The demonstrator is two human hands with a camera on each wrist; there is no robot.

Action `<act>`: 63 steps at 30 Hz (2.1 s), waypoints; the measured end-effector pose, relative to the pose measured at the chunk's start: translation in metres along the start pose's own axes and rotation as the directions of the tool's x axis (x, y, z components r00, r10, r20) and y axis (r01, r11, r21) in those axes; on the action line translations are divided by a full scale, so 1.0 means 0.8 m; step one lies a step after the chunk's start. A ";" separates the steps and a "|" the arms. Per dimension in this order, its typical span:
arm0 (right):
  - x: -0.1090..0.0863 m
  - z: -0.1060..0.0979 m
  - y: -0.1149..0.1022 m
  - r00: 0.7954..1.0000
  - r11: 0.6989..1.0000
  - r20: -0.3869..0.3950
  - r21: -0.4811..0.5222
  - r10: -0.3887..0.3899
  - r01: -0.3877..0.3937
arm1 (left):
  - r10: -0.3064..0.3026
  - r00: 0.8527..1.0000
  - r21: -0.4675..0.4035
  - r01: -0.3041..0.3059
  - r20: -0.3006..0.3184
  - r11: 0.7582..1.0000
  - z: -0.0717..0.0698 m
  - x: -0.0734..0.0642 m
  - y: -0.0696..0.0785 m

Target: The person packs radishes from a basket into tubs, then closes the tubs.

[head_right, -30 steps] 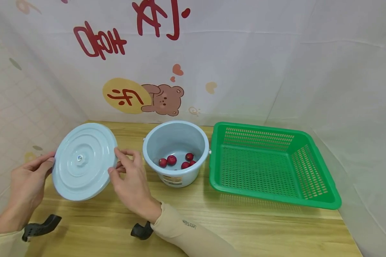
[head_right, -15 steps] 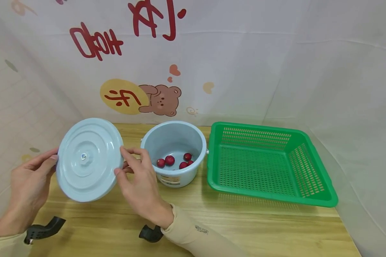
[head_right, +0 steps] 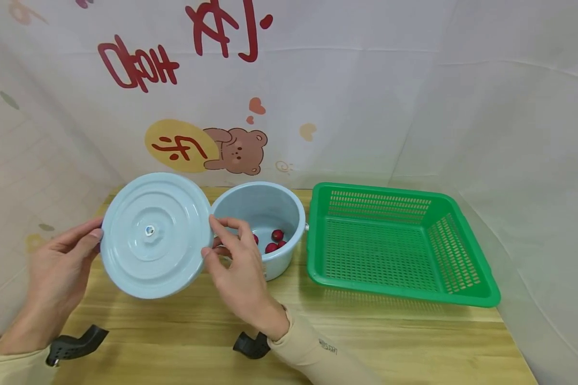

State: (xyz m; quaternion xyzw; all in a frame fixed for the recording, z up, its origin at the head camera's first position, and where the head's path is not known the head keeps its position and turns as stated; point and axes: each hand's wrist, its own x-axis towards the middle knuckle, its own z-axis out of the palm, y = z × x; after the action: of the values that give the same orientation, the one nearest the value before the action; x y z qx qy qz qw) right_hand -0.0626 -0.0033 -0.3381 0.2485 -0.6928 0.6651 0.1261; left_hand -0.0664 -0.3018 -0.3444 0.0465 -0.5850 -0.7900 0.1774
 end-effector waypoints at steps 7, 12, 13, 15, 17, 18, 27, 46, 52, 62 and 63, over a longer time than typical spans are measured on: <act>-0.001 -0.022 0.001 1.000 1.000 -0.023 -0.021 0.009 -0.009 | 0.016 0.998 -0.031 -0.014 0.063 0.999 0.016 -0.002 -0.002; -0.001 -0.037 0.000 0.998 0.998 -0.040 -0.050 0.040 -0.042 | 0.027 0.996 -0.044 -0.024 0.085 0.999 0.029 -0.004 -0.003; -0.001 -0.040 -0.001 0.998 0.998 -0.041 -0.055 0.042 -0.044 | 0.029 0.996 -0.045 -0.026 0.085 0.999 0.032 -0.004 -0.004; -0.001 -0.046 -0.002 0.998 0.997 -0.044 -0.064 0.040 -0.043 | 0.032 0.996 -0.046 -0.028 0.086 0.999 0.037 -0.005 -0.005; -0.001 -0.051 -0.002 0.998 0.997 -0.051 -0.069 0.029 -0.032 | 0.035 0.996 -0.040 -0.032 0.086 0.999 0.042 -0.006 -0.006; -0.001 -0.053 -0.002 0.998 0.997 -0.055 -0.071 0.023 -0.027 | 0.037 0.995 -0.035 -0.034 0.087 0.999 0.044 -0.006 -0.006; 0.000 -0.073 0.000 0.994 0.997 -0.104 -0.078 0.015 -0.023 | 0.034 0.993 -0.024 -0.032 0.110 0.999 0.065 -0.010 -0.010; 0.005 -0.111 0.008 0.979 0.993 -0.196 -0.100 0.048 -0.068 | 0.008 0.988 0.048 -0.016 0.152 0.999 0.100 -0.016 -0.022; 0.008 -0.125 0.010 0.974 0.988 -0.215 -0.111 0.078 -0.104 | 0.007 0.985 0.059 -0.017 0.174 0.998 0.111 -0.018 -0.026; 0.012 -0.143 0.018 0.963 0.969 -0.237 -0.175 0.131 -0.175 | -0.025 0.983 0.124 0.003 0.179 0.992 0.125 -0.020 -0.036; 0.012 -0.145 0.019 0.962 0.968 -0.238 -0.180 0.131 -0.177 | -0.029 0.983 0.134 0.004 0.179 0.991 0.126 -0.020 -0.037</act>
State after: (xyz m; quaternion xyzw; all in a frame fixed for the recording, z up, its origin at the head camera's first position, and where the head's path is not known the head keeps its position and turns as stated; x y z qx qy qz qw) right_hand -0.0966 0.1089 -0.3369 0.1032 -0.7546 0.6238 0.1754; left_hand -0.0863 -0.1975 -0.3433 -0.0088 -0.6497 -0.7516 0.1135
